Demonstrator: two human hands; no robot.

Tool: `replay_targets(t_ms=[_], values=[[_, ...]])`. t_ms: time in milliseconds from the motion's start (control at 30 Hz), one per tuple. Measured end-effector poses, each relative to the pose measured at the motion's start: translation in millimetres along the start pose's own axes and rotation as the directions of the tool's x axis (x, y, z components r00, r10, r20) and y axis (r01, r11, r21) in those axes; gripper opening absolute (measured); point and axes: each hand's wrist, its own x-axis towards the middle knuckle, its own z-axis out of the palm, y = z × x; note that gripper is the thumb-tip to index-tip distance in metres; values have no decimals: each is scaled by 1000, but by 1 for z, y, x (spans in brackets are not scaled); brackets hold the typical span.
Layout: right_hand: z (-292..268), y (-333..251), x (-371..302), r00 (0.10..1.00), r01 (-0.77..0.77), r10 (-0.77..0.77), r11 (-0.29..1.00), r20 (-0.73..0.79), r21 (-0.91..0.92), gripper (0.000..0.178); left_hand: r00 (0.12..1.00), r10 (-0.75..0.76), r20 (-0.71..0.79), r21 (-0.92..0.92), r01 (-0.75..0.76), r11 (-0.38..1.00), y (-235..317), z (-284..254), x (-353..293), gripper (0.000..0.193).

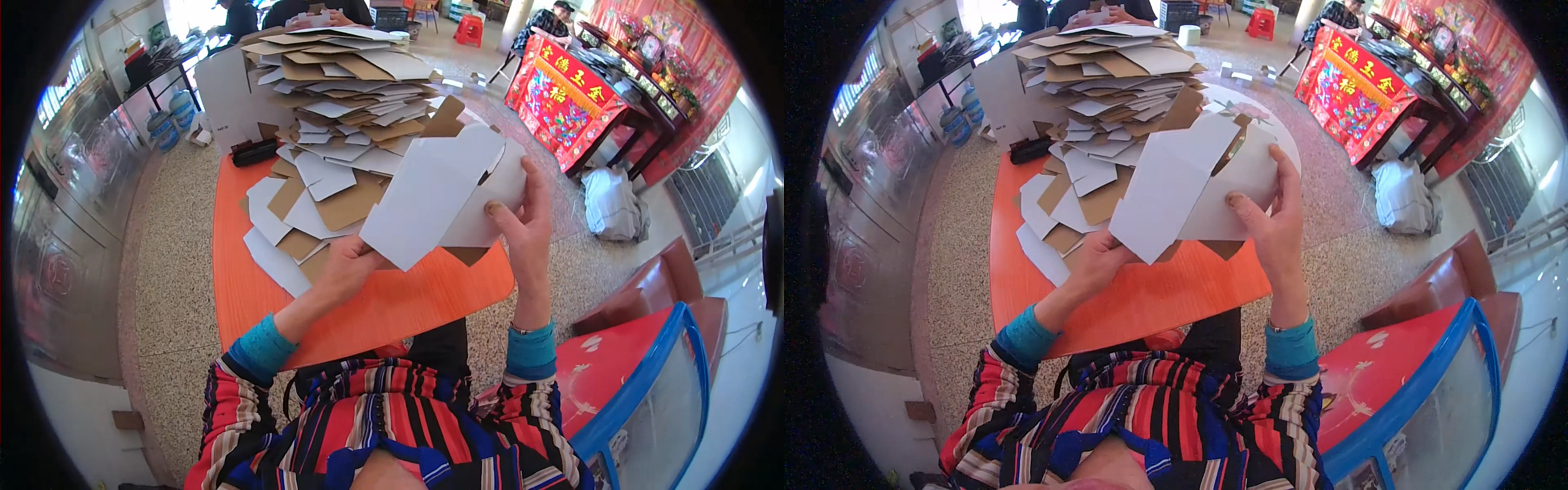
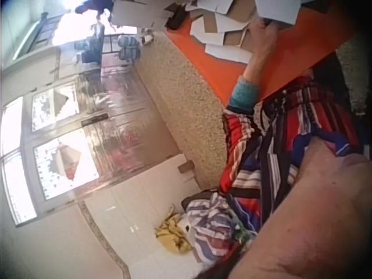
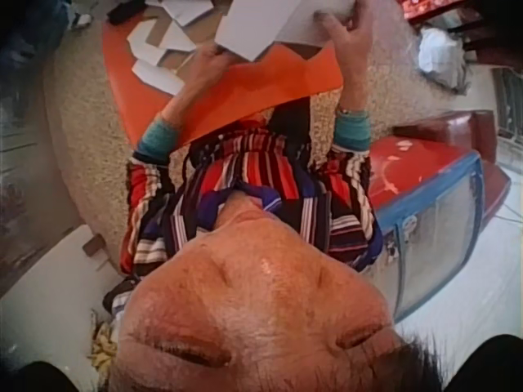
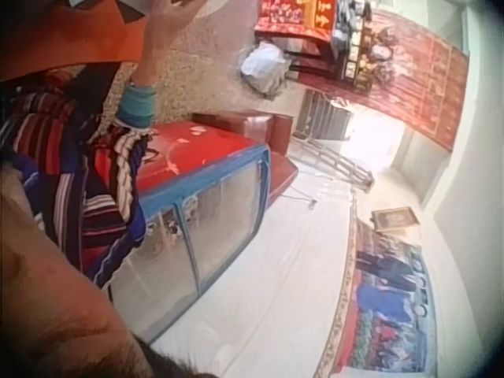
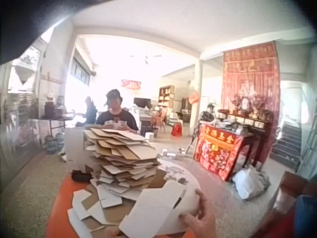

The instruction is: The person assembles cardboard boxes by folding flat cardboard blanks by hand.

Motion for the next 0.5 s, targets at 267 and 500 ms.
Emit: replay_targets(t_ms=[267, 500], values=[[11, -24, -50, 975, 170, -167, 985, -147, 10, 72, 988, 131, -83, 56, -126, 990, -27, 11, -9, 19], [-14, -30, -53, 996, -29, 37, 995, 85, -100, 35, 989, -58, 134, -25, 62, 998, -25, 7, -8, 38]])
